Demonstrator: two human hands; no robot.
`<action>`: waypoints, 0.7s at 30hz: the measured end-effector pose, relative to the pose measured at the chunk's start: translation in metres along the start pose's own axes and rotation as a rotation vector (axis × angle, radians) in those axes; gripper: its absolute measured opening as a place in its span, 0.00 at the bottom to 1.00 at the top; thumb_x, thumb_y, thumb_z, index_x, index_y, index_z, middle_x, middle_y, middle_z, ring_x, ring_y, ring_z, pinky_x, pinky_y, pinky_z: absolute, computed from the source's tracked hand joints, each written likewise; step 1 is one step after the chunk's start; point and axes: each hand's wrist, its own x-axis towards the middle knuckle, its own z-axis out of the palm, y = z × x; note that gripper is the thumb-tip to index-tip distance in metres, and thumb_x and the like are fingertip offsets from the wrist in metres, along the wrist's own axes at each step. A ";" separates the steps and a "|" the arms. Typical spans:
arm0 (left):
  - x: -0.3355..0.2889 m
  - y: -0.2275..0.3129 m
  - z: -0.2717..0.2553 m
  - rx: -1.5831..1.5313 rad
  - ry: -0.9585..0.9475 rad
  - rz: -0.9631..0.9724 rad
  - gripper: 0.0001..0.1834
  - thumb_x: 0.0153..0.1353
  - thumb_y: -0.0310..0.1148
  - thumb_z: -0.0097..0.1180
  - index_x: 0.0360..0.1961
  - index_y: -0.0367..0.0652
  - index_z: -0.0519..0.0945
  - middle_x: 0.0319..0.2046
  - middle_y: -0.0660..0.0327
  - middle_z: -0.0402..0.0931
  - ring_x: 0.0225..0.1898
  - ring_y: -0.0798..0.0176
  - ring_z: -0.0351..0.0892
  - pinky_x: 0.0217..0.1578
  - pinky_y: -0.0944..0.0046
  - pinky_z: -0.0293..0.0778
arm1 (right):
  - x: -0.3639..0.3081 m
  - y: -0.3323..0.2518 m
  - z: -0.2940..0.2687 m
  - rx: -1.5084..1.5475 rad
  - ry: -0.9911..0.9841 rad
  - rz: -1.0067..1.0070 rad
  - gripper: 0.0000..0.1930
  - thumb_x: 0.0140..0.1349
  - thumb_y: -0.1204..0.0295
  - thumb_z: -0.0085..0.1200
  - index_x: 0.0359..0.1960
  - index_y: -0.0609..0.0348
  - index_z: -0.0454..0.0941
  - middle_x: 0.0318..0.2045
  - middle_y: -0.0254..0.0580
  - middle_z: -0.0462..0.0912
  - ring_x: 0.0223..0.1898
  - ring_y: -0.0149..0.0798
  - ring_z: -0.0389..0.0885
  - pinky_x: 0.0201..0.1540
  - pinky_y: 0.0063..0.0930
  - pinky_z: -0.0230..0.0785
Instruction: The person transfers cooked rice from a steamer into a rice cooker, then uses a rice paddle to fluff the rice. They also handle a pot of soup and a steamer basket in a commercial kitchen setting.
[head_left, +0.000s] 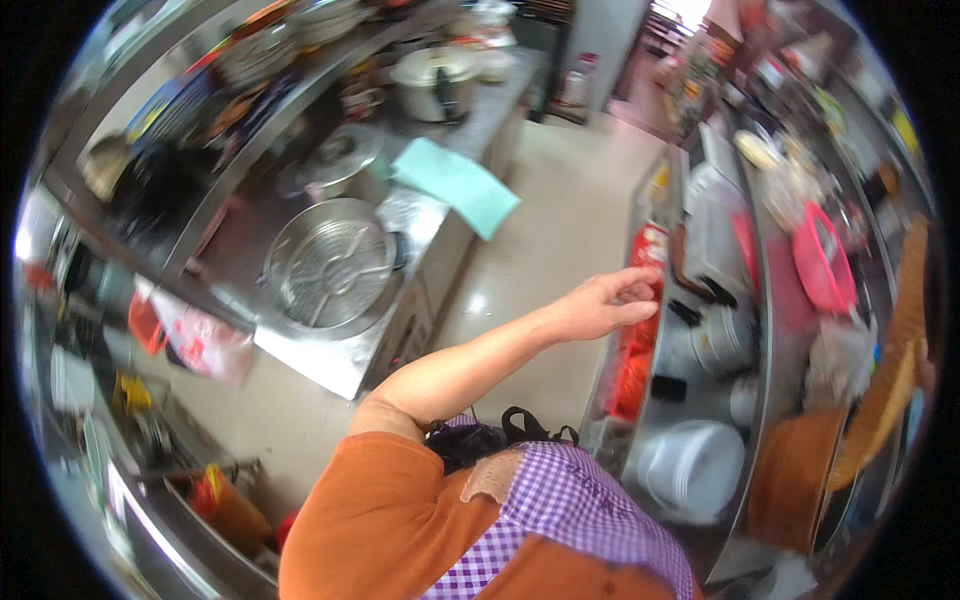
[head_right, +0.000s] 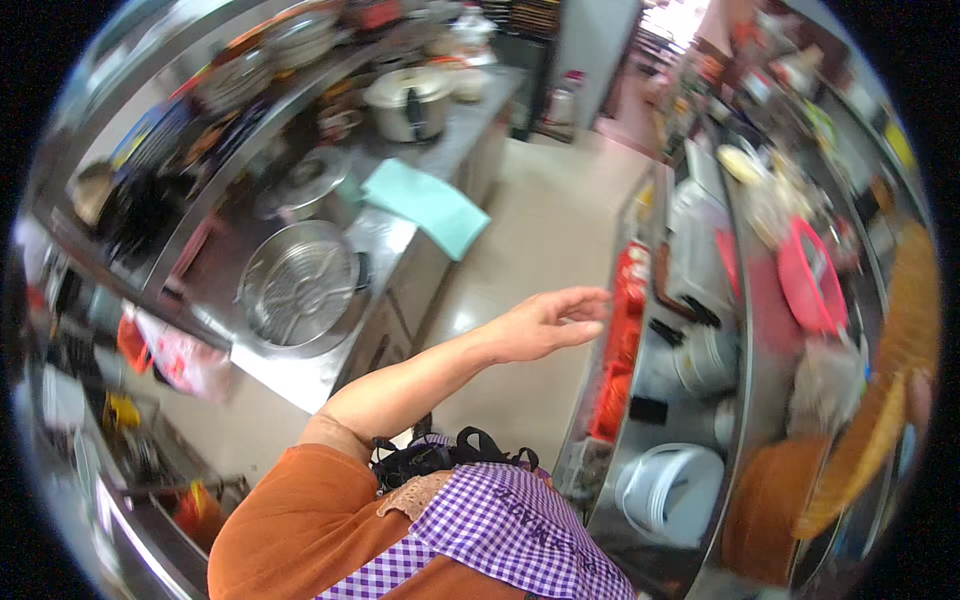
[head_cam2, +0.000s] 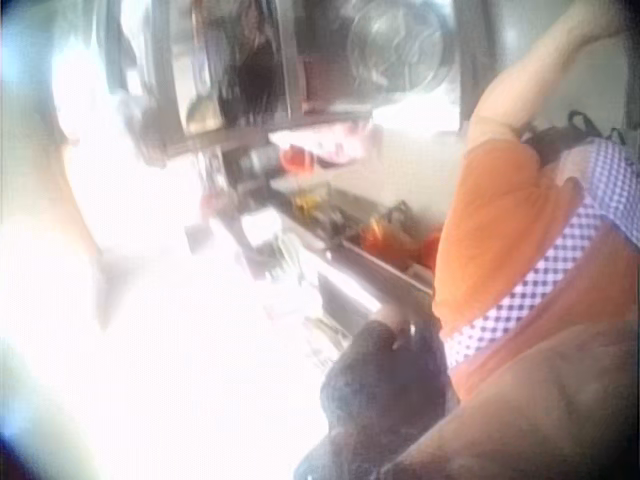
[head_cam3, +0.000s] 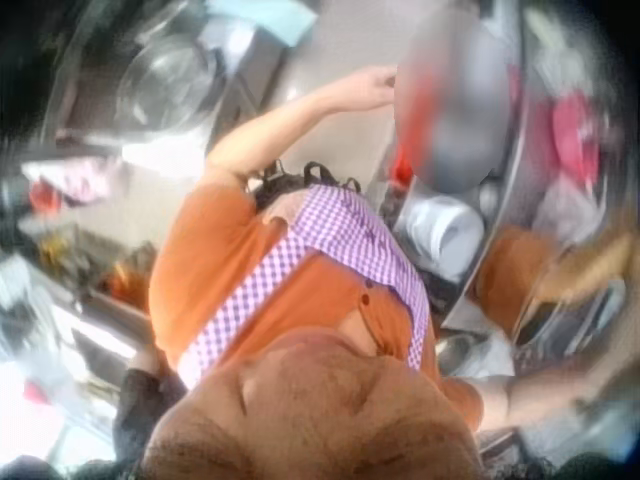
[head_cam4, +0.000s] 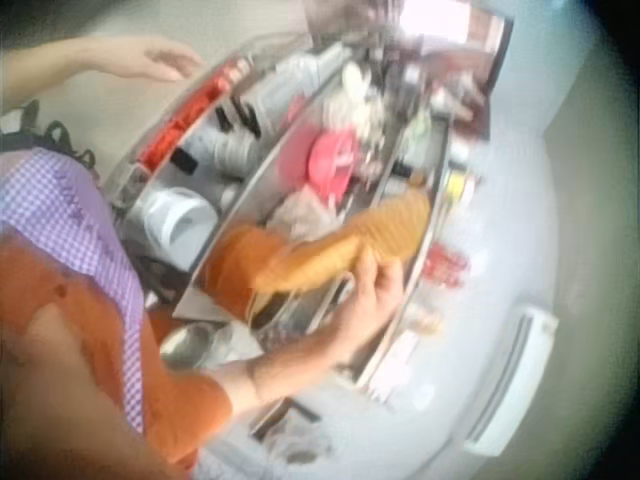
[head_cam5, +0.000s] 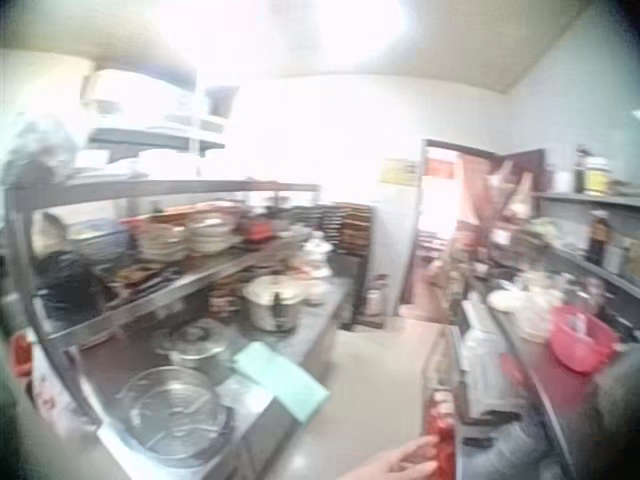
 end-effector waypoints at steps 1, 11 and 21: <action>-0.008 0.009 -0.015 -0.066 0.017 0.013 0.34 0.64 0.43 0.53 0.66 0.41 0.57 0.59 0.50 0.65 0.60 0.58 0.65 0.57 0.59 0.65 | 0.017 -0.026 0.034 0.057 -0.094 -0.026 0.15 0.61 0.67 0.51 0.47 0.60 0.75 0.35 0.32 0.78 0.36 0.25 0.75 0.38 0.20 0.67; -0.251 0.028 -0.231 -0.594 0.873 0.135 0.32 0.58 0.35 0.56 0.63 0.45 0.60 0.54 0.58 0.69 0.54 0.62 0.70 0.51 0.55 0.70 | 0.098 -0.278 0.412 1.007 -1.014 -0.442 0.14 0.62 0.71 0.53 0.46 0.66 0.75 0.35 0.33 0.80 0.35 0.25 0.77 0.39 0.21 0.72; -0.400 -0.015 -0.251 0.564 1.547 -0.549 0.30 0.55 0.23 0.56 0.58 0.29 0.62 0.49 0.50 0.71 0.38 0.60 0.76 0.37 0.65 0.76 | 0.090 -0.276 0.651 0.520 -1.129 -0.348 0.21 0.61 0.67 0.56 0.53 0.67 0.72 0.39 0.40 0.80 0.35 0.28 0.77 0.39 0.23 0.73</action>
